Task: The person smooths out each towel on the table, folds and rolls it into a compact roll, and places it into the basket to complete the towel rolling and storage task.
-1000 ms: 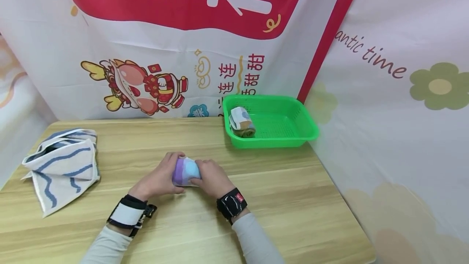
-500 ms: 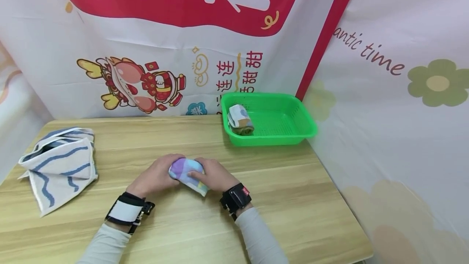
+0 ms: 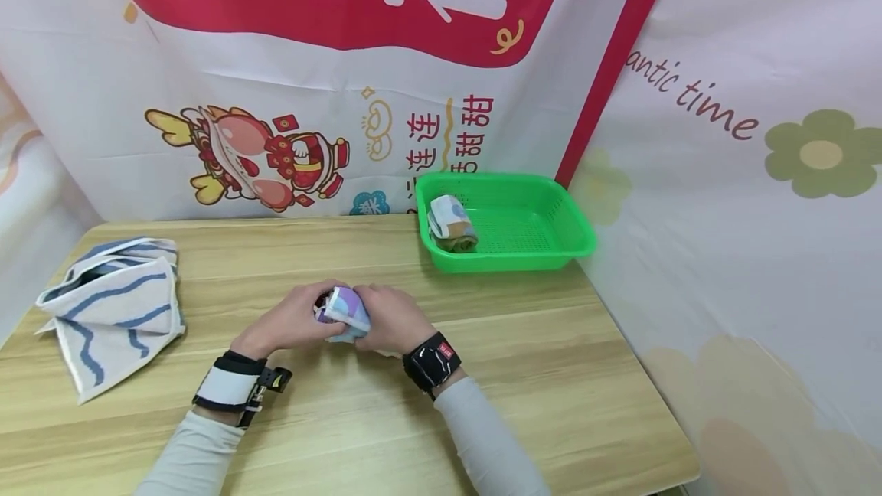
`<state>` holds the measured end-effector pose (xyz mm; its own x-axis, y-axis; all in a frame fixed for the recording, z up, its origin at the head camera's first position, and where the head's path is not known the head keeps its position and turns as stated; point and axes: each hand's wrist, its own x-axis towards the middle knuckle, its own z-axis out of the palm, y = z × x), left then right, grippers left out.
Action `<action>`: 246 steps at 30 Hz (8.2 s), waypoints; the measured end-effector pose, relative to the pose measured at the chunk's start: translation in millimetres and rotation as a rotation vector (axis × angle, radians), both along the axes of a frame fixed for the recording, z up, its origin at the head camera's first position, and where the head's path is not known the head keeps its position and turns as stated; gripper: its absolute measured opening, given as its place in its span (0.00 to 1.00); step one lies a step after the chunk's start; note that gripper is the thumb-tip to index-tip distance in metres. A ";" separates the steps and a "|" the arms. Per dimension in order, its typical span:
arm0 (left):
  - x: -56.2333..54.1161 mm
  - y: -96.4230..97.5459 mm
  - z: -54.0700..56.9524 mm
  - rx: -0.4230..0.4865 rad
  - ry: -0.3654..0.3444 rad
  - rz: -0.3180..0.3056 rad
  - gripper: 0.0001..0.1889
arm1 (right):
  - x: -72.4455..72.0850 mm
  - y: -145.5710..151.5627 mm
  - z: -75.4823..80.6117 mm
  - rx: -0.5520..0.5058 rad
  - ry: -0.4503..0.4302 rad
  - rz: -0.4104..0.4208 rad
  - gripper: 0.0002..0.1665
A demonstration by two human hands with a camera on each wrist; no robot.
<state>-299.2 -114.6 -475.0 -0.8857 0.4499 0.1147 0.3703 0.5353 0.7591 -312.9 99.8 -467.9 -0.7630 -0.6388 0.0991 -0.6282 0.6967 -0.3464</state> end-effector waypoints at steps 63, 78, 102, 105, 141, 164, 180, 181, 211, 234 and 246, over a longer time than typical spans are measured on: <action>29.5 -82.7 15.9 -0.140 0.013 0.183 0.20 | -293.7 179.5 -30.3 0.368 -0.417 -0.583 0.53; 40.4 -113.1 24.5 -0.200 0.068 0.285 0.20 | -203.8 120.1 112.2 0.020 -0.240 -0.438 0.47; 39.5 -225.6 7.7 -0.347 0.238 0.674 0.28 | -71.0 -85.2 -11.4 -0.078 -0.126 -0.093 0.33; 38.8 -240.0 6.5 -0.374 0.132 0.680 0.32 | -61.3 -99.1 -15.6 -0.032 -0.129 -0.075 0.32; 19.7 -109.2 54.4 -0.200 0.177 0.269 0.09 | -46.7 -143.0 38.4 -0.182 0.148 0.300 0.31; 10.8 -100.1 46.9 -0.223 0.191 0.263 0.08 | -72.5 -70.7 86.9 -0.274 0.017 0.184 0.08; 7.9 -130.2 36.4 -0.219 0.178 0.335 0.09 | -84.1 -21.0 98.6 -0.358 0.150 0.074 0.07; 8.5 -131.0 35.7 -0.218 0.179 0.338 0.10 | -84.4 -19.1 97.8 -0.367 0.156 0.060 0.07; -6.0 -137.4 50.8 0.034 0.631 0.701 0.12 | -105.7 34.5 106.8 -0.550 0.341 -0.188 0.07; 87.3 -176.5 0.2 -0.380 0.044 0.418 0.06 | -6.0 113.1 7.5 -0.273 -0.119 -0.022 0.08; 69.9 -178.7 3.7 -0.259 0.269 0.521 0.10 | 0.4 113.3 -17.5 -0.284 -0.139 -0.093 0.09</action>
<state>-229.3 -293.3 -471.2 -0.9510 0.0107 0.3090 0.1714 0.8500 0.4981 -312.5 213.1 -485.4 -0.8352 -0.5278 0.1543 -0.4999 0.6120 -0.6129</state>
